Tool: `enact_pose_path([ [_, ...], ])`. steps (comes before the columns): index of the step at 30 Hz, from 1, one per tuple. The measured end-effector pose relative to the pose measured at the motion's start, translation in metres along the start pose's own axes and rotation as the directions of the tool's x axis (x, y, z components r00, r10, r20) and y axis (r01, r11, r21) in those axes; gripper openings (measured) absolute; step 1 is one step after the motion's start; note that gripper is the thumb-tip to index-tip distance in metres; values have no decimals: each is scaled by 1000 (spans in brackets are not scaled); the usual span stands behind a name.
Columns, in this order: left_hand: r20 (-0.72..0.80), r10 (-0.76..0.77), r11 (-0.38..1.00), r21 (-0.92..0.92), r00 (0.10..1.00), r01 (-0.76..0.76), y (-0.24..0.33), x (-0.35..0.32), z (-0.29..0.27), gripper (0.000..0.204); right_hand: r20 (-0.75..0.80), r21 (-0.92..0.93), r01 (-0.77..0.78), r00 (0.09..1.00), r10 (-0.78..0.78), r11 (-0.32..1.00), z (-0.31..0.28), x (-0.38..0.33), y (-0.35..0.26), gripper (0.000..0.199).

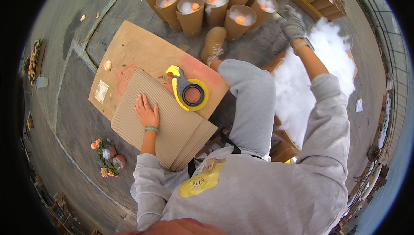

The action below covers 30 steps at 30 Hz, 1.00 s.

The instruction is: The person assembles decorative cardboard cylinders by placing cotton and artificial flowers into a flat cardboard sheet, rolling it into a tube, and sealing it with tape. The finished cylinders are placed upright in a nearby group.

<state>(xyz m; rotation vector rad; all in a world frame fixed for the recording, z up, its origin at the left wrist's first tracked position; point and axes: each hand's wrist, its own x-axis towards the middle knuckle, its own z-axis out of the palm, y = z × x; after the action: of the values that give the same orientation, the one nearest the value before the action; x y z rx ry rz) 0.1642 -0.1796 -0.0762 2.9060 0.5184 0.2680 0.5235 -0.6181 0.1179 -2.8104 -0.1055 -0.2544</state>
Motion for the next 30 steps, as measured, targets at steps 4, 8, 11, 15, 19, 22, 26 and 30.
enact_pose_path([
  [4,144,14,1000,-3,990,-14,-5,9,-10,67,246,-294,-270,906,346,917,-57,-99,106,106],
  [8,64,-169,961,-213,984,179,4,10,-26,64,514,-599,-100,713,478,794,-25,-175,157,96],
  [11,-5,-199,940,-283,980,189,13,-8,-38,60,331,-488,-181,867,373,854,-17,-168,181,68],
  [15,34,-203,931,-304,979,203,4,-47,-53,58,23,52,-283,959,282,958,-43,-128,194,46],
  [19,51,-275,902,-331,960,276,-19,-73,-62,59,-88,300,-276,945,315,913,-80,-90,189,47],
  [22,-26,-298,923,-265,954,281,-27,-83,-62,60,-149,791,-126,909,389,598,-124,-65,195,45],
  [26,-115,-271,951,-186,956,248,-16,-92,-50,61,-289,540,-77,918,271,838,-187,-60,215,48],
  [30,-199,-217,968,-168,956,185,7,-95,-28,61,18,-254,-188,980,199,949,-156,-136,209,51],
])
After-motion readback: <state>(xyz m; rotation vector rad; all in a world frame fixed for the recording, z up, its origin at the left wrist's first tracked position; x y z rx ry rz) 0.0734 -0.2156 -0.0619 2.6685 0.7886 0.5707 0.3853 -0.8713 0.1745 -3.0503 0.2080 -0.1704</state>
